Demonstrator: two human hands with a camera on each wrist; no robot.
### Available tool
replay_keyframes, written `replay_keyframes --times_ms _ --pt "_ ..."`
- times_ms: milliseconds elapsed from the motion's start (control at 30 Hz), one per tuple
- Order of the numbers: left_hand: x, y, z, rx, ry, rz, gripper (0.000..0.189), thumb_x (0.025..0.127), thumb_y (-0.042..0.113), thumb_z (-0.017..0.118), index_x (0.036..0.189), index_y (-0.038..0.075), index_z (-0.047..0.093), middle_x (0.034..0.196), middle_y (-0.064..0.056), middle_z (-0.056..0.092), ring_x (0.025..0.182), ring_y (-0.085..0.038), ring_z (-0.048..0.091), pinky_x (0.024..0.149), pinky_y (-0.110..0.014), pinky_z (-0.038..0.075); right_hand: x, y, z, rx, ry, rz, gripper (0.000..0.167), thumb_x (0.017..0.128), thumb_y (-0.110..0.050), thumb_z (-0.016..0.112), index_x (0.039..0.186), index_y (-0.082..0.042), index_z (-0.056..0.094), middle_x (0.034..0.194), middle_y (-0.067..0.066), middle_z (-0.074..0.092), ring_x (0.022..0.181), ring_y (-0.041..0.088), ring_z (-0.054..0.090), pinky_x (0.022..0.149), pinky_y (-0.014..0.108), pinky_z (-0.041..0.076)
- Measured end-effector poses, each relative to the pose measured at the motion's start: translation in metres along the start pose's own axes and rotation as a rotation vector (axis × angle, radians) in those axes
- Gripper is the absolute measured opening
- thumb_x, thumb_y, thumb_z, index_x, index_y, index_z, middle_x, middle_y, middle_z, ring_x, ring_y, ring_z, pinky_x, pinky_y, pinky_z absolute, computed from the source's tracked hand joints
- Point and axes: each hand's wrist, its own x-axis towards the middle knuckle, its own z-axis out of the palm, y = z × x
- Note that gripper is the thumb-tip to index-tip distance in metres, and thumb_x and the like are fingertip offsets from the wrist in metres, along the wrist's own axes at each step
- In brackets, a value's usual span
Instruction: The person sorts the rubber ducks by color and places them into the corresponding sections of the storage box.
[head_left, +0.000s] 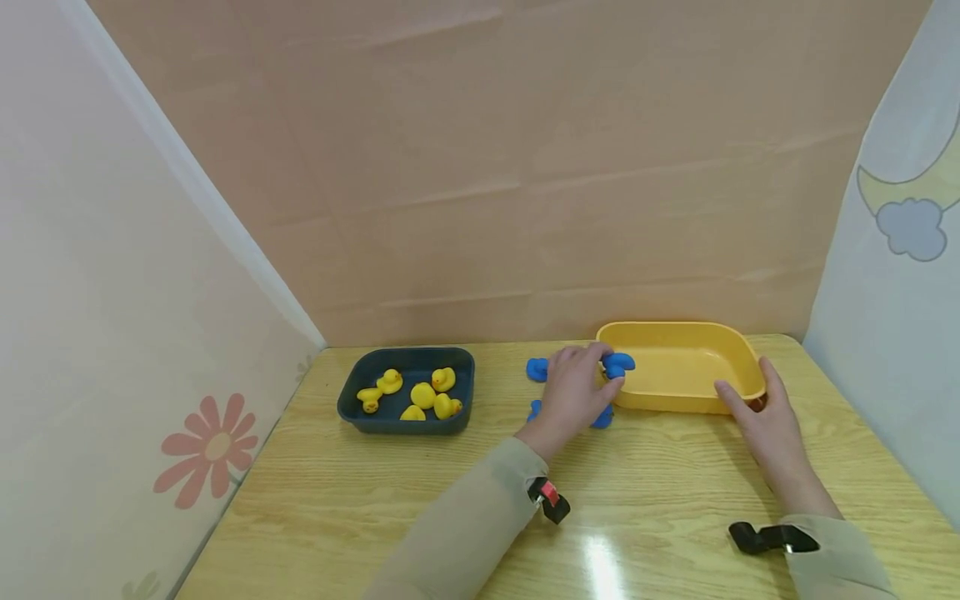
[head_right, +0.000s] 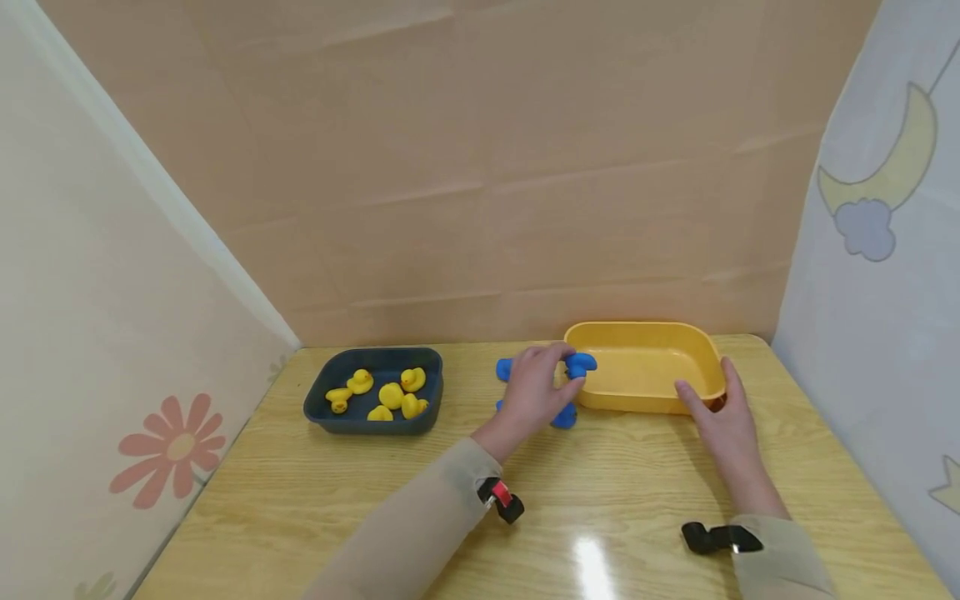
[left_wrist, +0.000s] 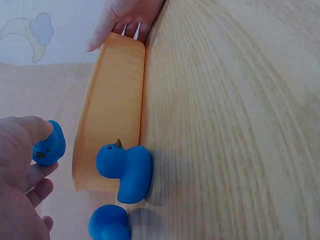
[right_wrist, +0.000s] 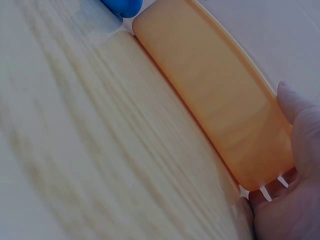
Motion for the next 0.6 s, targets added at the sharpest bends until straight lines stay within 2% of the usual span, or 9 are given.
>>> replay_keyframes --times_ms 233,500,600 --pt "0.000 0.000 0.007 0.017 -0.010 -0.030 0.044 0.107 0.045 0.074 0.145 0.025 0.067 0.133 0.012 0.076 0.130 -0.016 0.062 0.120 -0.041 0.041 0.000 -0.001 0.000 0.004 -0.006 -0.004 0.100 0.115 -0.049 0.056 0.176 -0.015 -0.015 0.182 0.023 -0.006 0.164 0.051 0.005 0.133 0.057 0.005" --pt "0.001 0.001 0.016 -0.004 -0.022 -0.030 0.044 0.107 0.044 0.074 0.146 0.026 0.067 0.132 0.013 0.076 0.131 -0.016 0.062 0.123 -0.043 0.039 -0.004 -0.003 0.000 -0.007 -0.009 -0.001 0.100 0.114 -0.051 0.056 0.176 -0.017 -0.016 0.182 0.023 -0.006 0.164 0.052 0.006 0.133 0.060 0.005" --pt "0.002 0.001 0.020 -0.008 -0.023 -0.030 0.043 0.107 0.044 0.074 0.146 0.026 0.067 0.132 0.014 0.076 0.131 -0.015 0.062 0.123 -0.044 0.038 -0.004 -0.004 0.000 -0.009 -0.011 -0.004 0.100 0.114 -0.051 0.056 0.176 -0.017 -0.016 0.182 0.023 -0.006 0.164 0.052 0.006 0.134 0.054 0.006"
